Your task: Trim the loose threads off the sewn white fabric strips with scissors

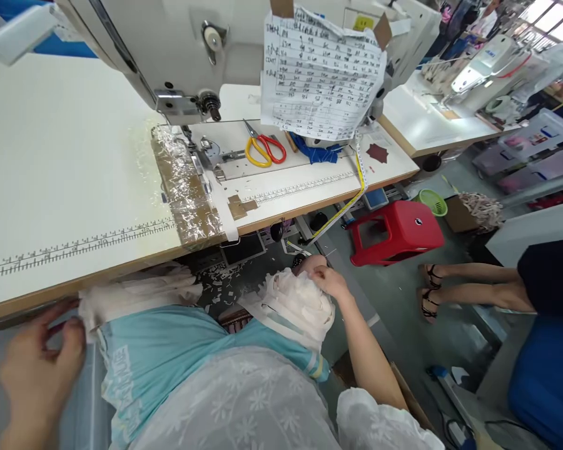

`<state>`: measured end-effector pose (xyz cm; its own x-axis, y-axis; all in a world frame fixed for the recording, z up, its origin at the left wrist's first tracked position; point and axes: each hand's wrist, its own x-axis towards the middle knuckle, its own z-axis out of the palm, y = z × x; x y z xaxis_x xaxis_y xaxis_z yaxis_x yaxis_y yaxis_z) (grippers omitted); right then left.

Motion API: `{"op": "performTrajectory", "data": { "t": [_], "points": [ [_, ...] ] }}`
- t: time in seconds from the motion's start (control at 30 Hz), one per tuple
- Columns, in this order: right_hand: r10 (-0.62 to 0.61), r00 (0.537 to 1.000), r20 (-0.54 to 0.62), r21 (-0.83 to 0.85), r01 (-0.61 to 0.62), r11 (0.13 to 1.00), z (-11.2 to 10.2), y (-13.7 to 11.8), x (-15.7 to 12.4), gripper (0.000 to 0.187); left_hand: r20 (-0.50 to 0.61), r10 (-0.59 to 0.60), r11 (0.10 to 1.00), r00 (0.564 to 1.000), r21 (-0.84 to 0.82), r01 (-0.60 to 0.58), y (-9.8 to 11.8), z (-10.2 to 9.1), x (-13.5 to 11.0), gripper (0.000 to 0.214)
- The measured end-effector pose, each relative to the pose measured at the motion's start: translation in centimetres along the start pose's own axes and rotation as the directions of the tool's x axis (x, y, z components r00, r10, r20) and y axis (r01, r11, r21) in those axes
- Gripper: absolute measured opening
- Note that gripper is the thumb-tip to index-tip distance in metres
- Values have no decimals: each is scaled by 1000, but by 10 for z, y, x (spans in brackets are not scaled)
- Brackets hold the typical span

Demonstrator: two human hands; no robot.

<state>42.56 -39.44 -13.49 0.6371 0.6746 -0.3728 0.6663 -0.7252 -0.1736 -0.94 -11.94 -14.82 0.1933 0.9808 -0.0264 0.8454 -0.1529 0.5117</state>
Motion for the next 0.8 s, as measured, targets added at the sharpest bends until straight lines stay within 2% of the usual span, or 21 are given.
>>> {"op": "performTrajectory", "data": {
  "t": [0.07, 0.1, 0.17, 0.2, 0.27, 0.4, 0.43, 0.47, 0.53, 0.6, 0.63, 0.7, 0.77, 0.8],
  "points": [
    [6, 998, 58, 25, -8, 1000, 4, 1, -6, 14, 137, 72, 971, 988, -234, -39, 36, 4, -10, 46],
    [5, 998, 70, 34, -8, 999, 4, 0, -9, 12, 226, 144, 931, 963, -361, -54, 54, 10, -15, 45],
    [-4, 999, 50, 53, 2, 999, 3, -3, -16, 15, 371, 317, 823, 873, -564, -59, 88, 27, -24, 43],
    [-15, 1000, 22, 65, 14, 998, 0, -5, -20, 18, 429, 397, 778, 812, -626, -50, 104, 37, -29, 42],
    [-48, 997, -53, 91, 53, 994, -7, -8, -30, 24, 529, 535, 721, 659, -693, -28, 136, 55, -41, 41],
    [-102, 965, -240, 124, 135, 983, -27, -16, -58, 32, 630, 717, 657, 298, -754, 15, 192, 83, -67, 40],
    [-103, 950, -293, 131, 147, 980, -32, -19, -66, 33, 642, 731, 655, 231, -755, 28, 204, 88, -73, 39],
    [-98, 933, -347, 139, 155, 978, -38, -23, -74, 34, 648, 738, 652, 189, -757, 52, 215, 92, -79, 40],
    [-73, 892, -446, 156, 158, 975, -51, -33, -89, 34, 644, 750, 628, 152, -765, 142, 235, 100, -88, 43],
    [-82, 847, -525, 176, 202, 963, -64, -48, -102, 29, 670, 727, 611, 151, -732, 303, 251, 103, -96, 46],
    [-121, 827, -549, 171, 253, 952, -71, -56, -107, 26, 703, 688, 605, 178, -692, 393, 256, 103, -99, 48],
    [-243, 782, -574, 136, 383, 914, -82, -75, -113, 24, 775, 564, 581, 284, -617, 530, 260, 97, -102, 55],
    [-322, 732, -600, 113, 476, 872, -90, -90, -110, 26, 796, 463, 568, 389, -604, 559, 256, 85, -97, 61],
    [-331, 708, -624, 123, 507, 853, -93, -95, -106, 27, 790, 467, 595, 398, -614, 518, 253, 78, -92, 60]
  ]
}}
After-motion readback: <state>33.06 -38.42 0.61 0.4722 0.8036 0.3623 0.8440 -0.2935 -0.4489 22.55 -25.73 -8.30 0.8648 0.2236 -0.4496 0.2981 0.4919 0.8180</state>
